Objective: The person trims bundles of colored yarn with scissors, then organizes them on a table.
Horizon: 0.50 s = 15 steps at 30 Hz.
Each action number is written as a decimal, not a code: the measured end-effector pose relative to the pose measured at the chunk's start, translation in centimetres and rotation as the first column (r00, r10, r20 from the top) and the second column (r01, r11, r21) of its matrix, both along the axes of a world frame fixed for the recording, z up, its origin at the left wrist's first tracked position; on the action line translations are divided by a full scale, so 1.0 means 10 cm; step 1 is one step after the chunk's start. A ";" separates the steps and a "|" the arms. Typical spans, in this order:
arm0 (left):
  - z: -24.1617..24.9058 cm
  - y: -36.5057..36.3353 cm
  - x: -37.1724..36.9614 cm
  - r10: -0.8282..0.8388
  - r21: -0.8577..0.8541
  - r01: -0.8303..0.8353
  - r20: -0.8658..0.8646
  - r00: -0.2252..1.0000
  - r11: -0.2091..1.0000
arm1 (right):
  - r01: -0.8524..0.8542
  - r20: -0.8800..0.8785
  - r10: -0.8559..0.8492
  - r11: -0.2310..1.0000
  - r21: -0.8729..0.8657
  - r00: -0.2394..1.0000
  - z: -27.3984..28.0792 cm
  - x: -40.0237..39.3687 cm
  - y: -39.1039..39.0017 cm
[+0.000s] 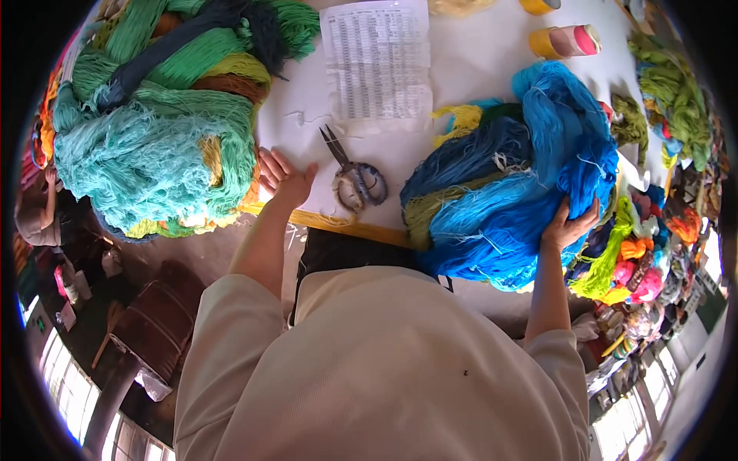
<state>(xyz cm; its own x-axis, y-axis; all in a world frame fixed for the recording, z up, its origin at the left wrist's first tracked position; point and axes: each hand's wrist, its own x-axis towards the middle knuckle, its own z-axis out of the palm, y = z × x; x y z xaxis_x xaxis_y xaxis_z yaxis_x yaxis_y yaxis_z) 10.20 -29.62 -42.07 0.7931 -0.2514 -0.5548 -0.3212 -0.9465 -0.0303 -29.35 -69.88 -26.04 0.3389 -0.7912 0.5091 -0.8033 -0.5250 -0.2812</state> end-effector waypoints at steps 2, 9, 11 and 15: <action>0.04 -0.01 0.00 0.000 -0.009 0.000 -0.001 1.000 1.000 | 0.004 0.003 -0.004 1.000 0.004 1.000 0.00 0.00 0.00; 0.02 0.01 -0.02 -0.017 -0.018 0.017 0.024 1.000 1.000 | -0.024 -0.027 0.023 0.999 -0.041 0.999 0.00 0.02 0.00; 0.05 0.00 -0.02 -0.018 -0.025 0.019 0.027 0.999 1.000 | -0.018 -0.042 0.016 0.999 -0.048 0.999 -0.01 0.01 -0.01; 0.03 -0.01 -0.03 -0.006 -0.031 0.006 0.014 1.000 0.999 | -0.015 -0.019 0.015 0.999 -0.028 1.000 -0.02 0.01 -0.01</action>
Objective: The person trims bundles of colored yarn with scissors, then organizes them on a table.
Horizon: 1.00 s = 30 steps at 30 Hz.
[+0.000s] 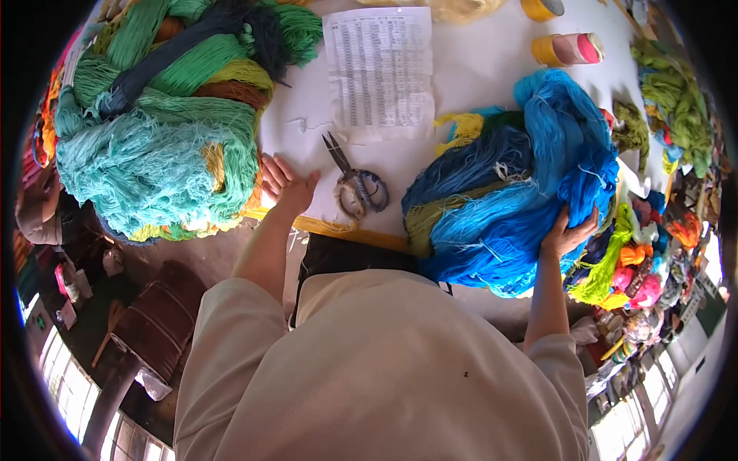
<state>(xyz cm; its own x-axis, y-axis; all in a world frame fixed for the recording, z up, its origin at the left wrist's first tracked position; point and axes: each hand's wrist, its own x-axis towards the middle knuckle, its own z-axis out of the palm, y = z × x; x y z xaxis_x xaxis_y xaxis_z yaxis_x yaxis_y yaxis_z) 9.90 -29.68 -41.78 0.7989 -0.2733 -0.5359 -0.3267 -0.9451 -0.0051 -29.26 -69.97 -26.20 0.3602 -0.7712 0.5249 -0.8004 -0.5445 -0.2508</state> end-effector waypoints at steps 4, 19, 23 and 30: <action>0.01 0.01 0.00 0.005 0.007 -0.005 -0.016 1.000 1.000 | -0.004 0.006 0.004 1.000 0.012 1.000 -0.01 -0.01 0.00; 0.01 0.00 0.01 0.025 0.015 -0.025 -0.048 0.999 1.000 | -0.008 -0.015 0.008 1.000 0.023 1.000 -0.03 -0.05 -0.02; -0.04 0.04 -0.01 0.010 -0.038 -0.009 0.018 1.000 0.999 | 0.000 -0.012 0.001 1.000 0.027 1.000 -0.05 -0.06 -0.02; -0.02 0.02 0.00 0.010 -0.024 -0.010 0.008 1.000 1.000 | -0.006 -0.008 0.006 1.000 -0.001 1.000 -0.05 -0.05 -0.02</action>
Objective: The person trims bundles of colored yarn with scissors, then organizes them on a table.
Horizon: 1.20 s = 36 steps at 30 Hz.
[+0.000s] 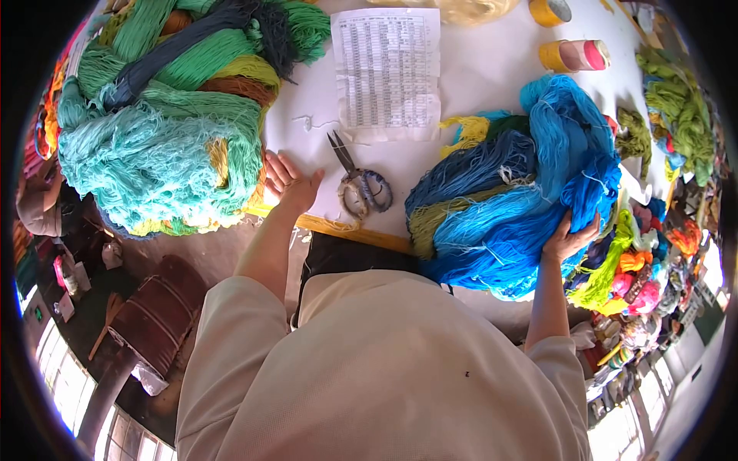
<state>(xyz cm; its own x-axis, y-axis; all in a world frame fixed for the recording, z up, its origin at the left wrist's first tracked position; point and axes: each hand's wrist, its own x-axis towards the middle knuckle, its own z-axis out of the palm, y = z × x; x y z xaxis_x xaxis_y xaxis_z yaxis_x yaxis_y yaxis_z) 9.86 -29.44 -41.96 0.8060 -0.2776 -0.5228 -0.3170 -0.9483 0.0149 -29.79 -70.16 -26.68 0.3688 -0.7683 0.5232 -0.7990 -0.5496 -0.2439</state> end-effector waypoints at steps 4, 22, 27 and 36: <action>0.02 -0.01 0.00 -0.010 0.013 0.010 -0.002 1.000 1.000 | -0.005 -0.002 0.005 1.000 0.000 1.000 0.01 0.00 0.00; 0.03 0.01 0.00 -0.025 -0.019 0.025 -0.013 1.000 1.000 | 0.000 0.008 0.000 1.000 0.011 1.000 0.02 0.01 0.01; 0.03 0.02 0.00 -0.032 -0.028 0.032 -0.006 0.999 0.999 | -0.001 0.002 0.001 1.000 0.015 1.000 0.01 -0.01 0.00; 0.03 0.01 0.00 -0.018 -0.007 0.017 -0.023 1.000 1.000 | -0.002 0.013 0.002 1.000 0.013 1.000 0.01 0.01 0.01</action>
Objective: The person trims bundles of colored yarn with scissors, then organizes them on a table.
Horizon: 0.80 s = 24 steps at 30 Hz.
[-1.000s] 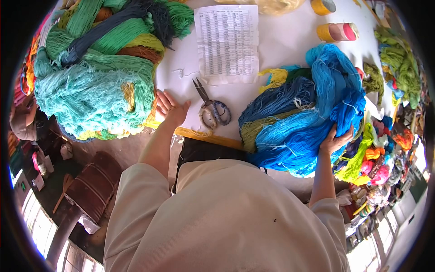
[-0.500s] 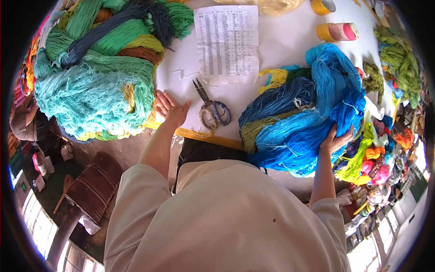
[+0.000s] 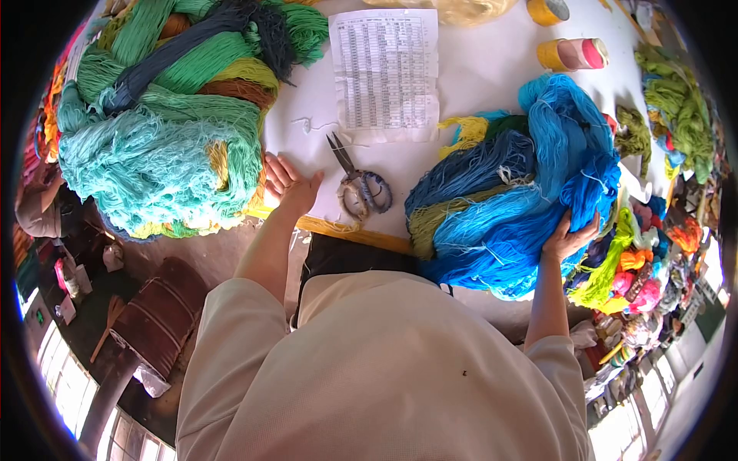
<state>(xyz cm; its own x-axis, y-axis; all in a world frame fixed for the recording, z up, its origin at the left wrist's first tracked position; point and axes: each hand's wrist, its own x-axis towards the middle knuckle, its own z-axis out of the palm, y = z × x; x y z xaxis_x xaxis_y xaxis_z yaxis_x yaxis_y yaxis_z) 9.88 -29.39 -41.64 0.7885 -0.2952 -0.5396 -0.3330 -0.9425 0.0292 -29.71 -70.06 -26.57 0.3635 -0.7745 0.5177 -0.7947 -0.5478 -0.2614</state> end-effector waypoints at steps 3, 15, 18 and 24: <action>0.01 -0.01 0.00 -0.001 -0.007 0.001 0.009 1.000 1.000 | -0.002 -0.009 0.002 1.000 -0.003 1.000 0.02 0.02 0.01; 0.01 -0.07 0.03 0.113 -0.001 -0.113 0.004 0.994 0.994 | 0.082 0.086 -0.089 0.993 0.083 0.992 0.07 0.06 0.06; -0.11 -0.04 0.04 0.169 0.008 -0.169 -0.004 0.986 0.986 | 0.104 0.173 -0.119 0.990 0.091 0.978 0.20 0.06 0.10; -0.08 -0.01 0.02 0.019 0.025 -0.018 -0.008 1.000 1.000 | 0.144 0.316 -0.179 0.981 0.130 0.932 0.70 -0.19 0.18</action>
<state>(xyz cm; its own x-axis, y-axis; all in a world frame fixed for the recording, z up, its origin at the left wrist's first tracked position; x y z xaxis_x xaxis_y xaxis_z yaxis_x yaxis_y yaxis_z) 10.12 -29.44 -42.48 0.7893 -0.2668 -0.5530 -0.3153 -0.9490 0.0077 -31.62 -68.25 -19.55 0.0543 -0.8639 0.5007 -0.7323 -0.3753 -0.5682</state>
